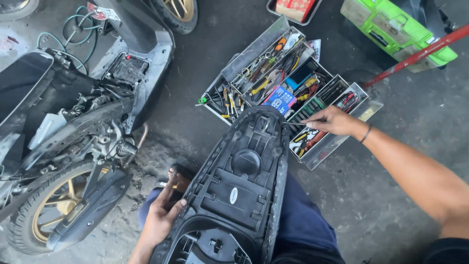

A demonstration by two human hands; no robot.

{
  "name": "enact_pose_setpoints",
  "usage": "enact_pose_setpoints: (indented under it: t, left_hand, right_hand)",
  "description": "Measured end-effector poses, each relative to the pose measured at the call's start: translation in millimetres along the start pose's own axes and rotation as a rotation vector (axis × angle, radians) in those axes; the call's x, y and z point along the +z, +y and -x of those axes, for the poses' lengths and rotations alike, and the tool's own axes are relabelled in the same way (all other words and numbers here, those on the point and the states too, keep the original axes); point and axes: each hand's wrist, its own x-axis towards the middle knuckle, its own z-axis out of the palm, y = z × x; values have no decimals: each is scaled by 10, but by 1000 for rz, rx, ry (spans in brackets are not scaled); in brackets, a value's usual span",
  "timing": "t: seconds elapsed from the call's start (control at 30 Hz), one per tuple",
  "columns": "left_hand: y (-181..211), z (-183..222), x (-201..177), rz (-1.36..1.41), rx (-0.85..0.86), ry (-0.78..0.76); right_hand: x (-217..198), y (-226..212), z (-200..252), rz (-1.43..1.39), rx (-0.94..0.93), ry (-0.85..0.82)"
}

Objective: Using a screwdriver to remove fasteners from the underside of a motorcycle seat base for repair or reupholstering.

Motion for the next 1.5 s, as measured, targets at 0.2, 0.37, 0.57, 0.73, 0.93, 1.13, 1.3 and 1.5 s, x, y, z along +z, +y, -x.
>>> enact_pose_setpoints:
  t: [0.2, 0.37, 0.57, 0.73, 0.93, 1.13, 1.3, 1.5]
  left_hand:
    - [-103, -19, 8, 19, -16, 11]
    - [-86, -34, 36, -33, 8, 21]
    - [-95, -58, 58, -42, 10, 3]
    - [-114, -70, 31, -3, 27, -20]
    - [-139, -106, 19, -18, 13, -3]
    - [-163, -72, -64, -142, 75, 63]
    - [-121, -48, -150, -320, -28, 111]
    - [-86, -9, -141, -635, -631, 290]
  right_hand:
    - [130, -943, 543, 584, 20, 117]
    - [275, -734, 409, 681, -76, 235]
    - [565, -987, 431, 852, 12, 283]
    - [657, -975, 423, 871, 28, 266]
    - [408, -1133, -36, 1100, -298, 151]
    - [-385, -589, -316, 131, -12, -255]
    - [-182, -36, -77, -61, -57, -122]
    - [101, -466, 182, 89, 89, 245]
